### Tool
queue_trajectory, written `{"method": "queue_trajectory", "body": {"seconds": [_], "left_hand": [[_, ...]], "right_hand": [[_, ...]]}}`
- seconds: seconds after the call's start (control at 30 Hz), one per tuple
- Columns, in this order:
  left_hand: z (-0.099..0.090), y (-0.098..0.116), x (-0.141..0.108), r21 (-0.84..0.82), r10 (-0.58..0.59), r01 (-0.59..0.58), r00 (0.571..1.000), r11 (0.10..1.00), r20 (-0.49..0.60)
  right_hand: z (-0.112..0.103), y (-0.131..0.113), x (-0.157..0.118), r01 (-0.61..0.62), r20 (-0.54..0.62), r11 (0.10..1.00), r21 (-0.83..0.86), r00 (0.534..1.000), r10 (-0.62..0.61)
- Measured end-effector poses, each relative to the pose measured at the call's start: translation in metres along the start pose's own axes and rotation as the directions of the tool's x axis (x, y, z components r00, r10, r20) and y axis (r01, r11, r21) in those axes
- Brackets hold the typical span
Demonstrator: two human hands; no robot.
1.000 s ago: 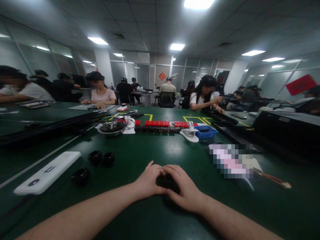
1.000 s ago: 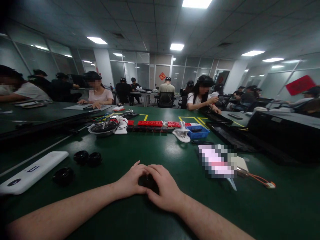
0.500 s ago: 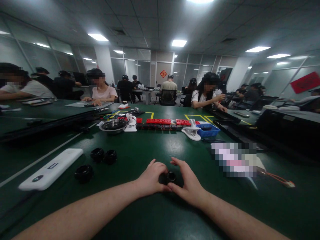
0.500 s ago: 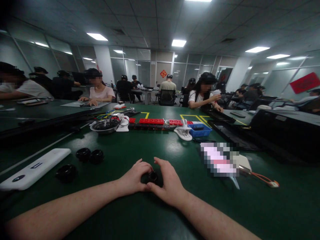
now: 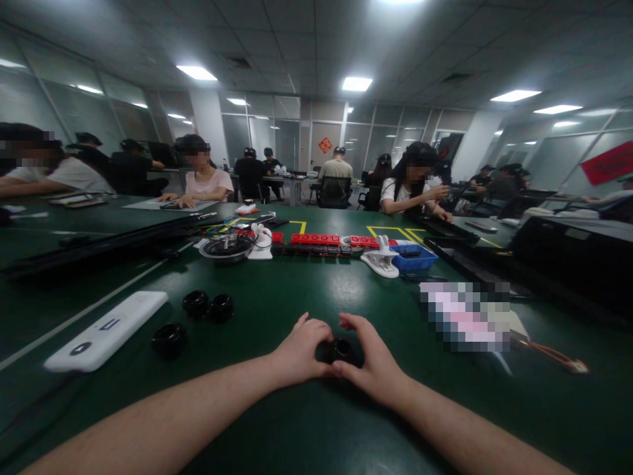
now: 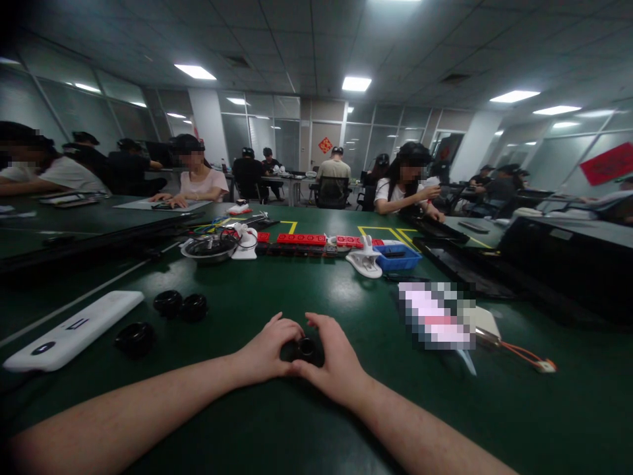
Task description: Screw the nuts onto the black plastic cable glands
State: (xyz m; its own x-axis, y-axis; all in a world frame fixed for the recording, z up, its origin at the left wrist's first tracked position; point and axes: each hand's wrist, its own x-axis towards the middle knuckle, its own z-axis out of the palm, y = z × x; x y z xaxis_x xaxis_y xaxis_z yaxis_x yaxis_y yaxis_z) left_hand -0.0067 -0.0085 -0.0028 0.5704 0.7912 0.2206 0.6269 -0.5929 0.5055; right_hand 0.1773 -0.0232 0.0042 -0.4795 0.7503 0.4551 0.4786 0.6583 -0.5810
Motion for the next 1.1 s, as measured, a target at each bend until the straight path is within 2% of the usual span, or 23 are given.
{"method": "queue_trajectory", "body": {"seconds": [0.1, 0.27, 0.37, 0.47, 0.53, 0.67, 0.77, 0.9, 1.1], "left_hand": [[0.0, 0.001, -0.0003, 0.0, 0.003, -0.003, 1.0, 1.0, -0.006], [0.0012, -0.0012, -0.0001, 0.002, -0.004, 0.004, 1.0, 1.0, -0.008], [0.0011, -0.0016, 0.0, 0.0, -0.005, 0.005, 1.0, 1.0, -0.001], [-0.0002, -0.0002, -0.0002, 0.003, 0.0, 0.0, 1.0, 1.0, -0.004], [-0.0013, 0.0007, -0.0003, -0.002, -0.003, 0.003, 1.0, 1.0, 0.002], [-0.0012, -0.0001, -0.0001, -0.027, -0.023, 0.023, 1.0, 0.999, 0.004], [-0.0001, -0.0014, 0.0002, -0.021, -0.031, 0.031, 0.999, 0.999, -0.007], [0.0001, -0.0011, 0.0005, 0.01, -0.006, 0.006, 1.0, 1.0, -0.006], [0.0009, -0.0017, 0.0003, 0.004, -0.006, 0.006, 1.0, 1.0, -0.008]], "right_hand": [[0.0015, 0.001, -0.0008, -0.011, 0.009, 1.0, -0.006, 1.0, 0.011], [0.0003, -0.0007, -0.0029, 0.111, 0.041, 0.993, 0.027, 0.993, -0.112], [0.0014, -0.0005, -0.0022, 0.092, 0.082, 0.996, -0.008, 0.993, -0.091], [0.0021, 0.0004, -0.002, 0.053, 0.068, 0.999, -0.007, 0.996, -0.052], [0.0015, 0.0001, -0.0021, 0.064, 0.062, 0.998, -0.008, 0.996, -0.063], [-0.0007, -0.0034, -0.001, 0.13, 0.143, 0.991, -0.02, 0.982, -0.126], [-0.0011, -0.0048, 0.0005, 0.131, 0.108, 0.991, -0.039, 0.986, -0.126], [-0.0013, -0.0042, 0.0007, 0.059, 0.084, 0.997, -0.043, 0.995, -0.055], [-0.0035, -0.0043, -0.0011, 0.161, 0.076, 0.987, -0.024, 0.984, -0.158]]}}
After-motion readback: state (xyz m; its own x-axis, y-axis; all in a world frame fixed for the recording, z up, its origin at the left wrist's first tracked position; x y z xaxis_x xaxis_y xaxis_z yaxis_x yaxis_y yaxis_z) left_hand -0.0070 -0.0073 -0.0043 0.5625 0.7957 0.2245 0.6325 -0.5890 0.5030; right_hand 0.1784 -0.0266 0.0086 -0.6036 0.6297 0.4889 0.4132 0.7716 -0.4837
